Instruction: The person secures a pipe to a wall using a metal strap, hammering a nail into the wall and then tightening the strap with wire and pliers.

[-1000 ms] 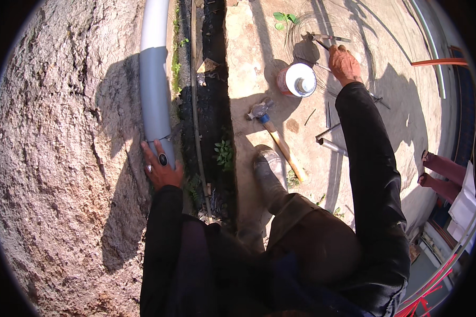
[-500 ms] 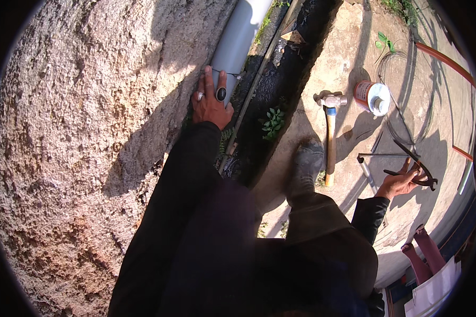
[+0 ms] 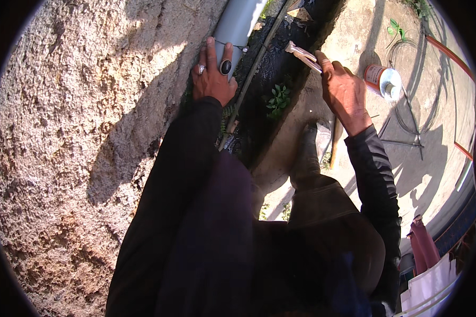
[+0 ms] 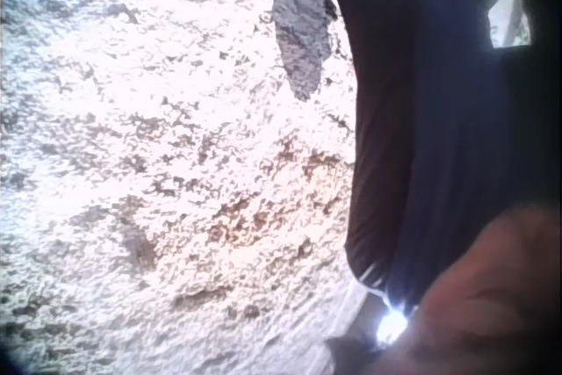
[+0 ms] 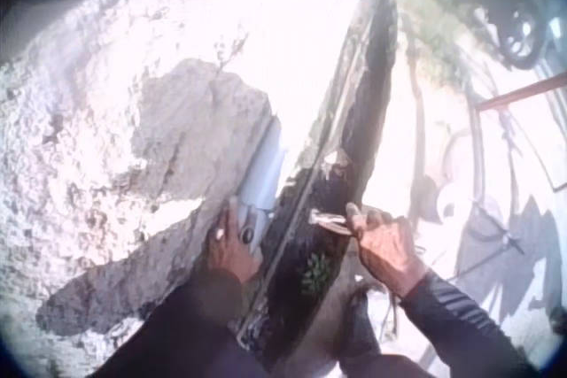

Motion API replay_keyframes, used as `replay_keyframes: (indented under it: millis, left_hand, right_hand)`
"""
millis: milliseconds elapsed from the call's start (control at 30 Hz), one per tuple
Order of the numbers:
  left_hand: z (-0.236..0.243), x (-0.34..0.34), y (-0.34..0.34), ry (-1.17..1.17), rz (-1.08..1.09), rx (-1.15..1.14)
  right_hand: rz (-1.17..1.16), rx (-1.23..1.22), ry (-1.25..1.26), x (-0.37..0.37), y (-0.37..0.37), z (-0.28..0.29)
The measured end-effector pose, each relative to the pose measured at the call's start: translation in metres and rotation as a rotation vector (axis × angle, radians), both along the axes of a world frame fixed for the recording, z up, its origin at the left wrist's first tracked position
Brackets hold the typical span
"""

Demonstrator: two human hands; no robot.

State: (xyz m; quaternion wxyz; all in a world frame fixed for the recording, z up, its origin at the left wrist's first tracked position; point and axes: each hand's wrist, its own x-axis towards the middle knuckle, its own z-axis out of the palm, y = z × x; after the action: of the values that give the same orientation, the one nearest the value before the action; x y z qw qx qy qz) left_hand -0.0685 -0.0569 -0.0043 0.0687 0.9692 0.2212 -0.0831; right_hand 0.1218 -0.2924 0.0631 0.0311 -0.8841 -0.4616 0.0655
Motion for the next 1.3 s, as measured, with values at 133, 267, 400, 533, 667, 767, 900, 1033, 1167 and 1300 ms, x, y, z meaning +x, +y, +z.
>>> replay_keyframes:
  millis: [133, 267, 400, 533, 667, 767, 900, 1033, 1167, 1300]
  left_hand:
    - [-0.004, -0.001, 0.002, -0.025, -0.012, 0.010]
    - [-0.004, -0.003, 0.003, -0.041, -0.008, 0.006]
    - [-0.005, -0.002, 0.000, -0.038, -0.017, -0.002]
    - [-0.004, -0.002, 0.002, -0.043, -0.015, -0.007]
    - [-0.004, -0.002, 0.003, -0.065, -0.026, -0.025]
    - [-0.006, -0.002, 0.004, -0.083, -0.030, -0.014]
    - [-0.008, -0.003, 0.005, -0.074, -0.032, -0.009]
    - [-0.006, -0.002, 0.004, -0.094, -0.047, -0.019]
    - [-0.006, 0.002, 0.004, -0.058, -0.039, -0.002]
    - [-0.007, 0.000, 0.006, -0.091, -0.048, -0.049]
  right_hand:
    - [0.103, -0.192, -0.189, -0.014, 0.031, -0.038]
    - [0.081, -0.191, -0.123, -0.023, 0.046, -0.068]
    - [0.068, -0.044, -0.155, -0.027, 0.046, -0.096]
    - [0.035, 0.037, -0.114, -0.026, 0.054, -0.108]
    - [0.034, 0.107, -0.121, -0.027, 0.054, -0.113]
    - [0.043, 0.117, -0.159, -0.028, 0.055, -0.113]
    - [0.023, 0.077, -0.178, -0.033, 0.057, -0.105]
    - [0.052, 0.070, -0.226, -0.032, 0.057, -0.102]
    - [0.055, 0.126, -0.229, -0.029, 0.065, -0.103]
    - [0.041, 0.037, -0.217, -0.025, 0.062, -0.095]
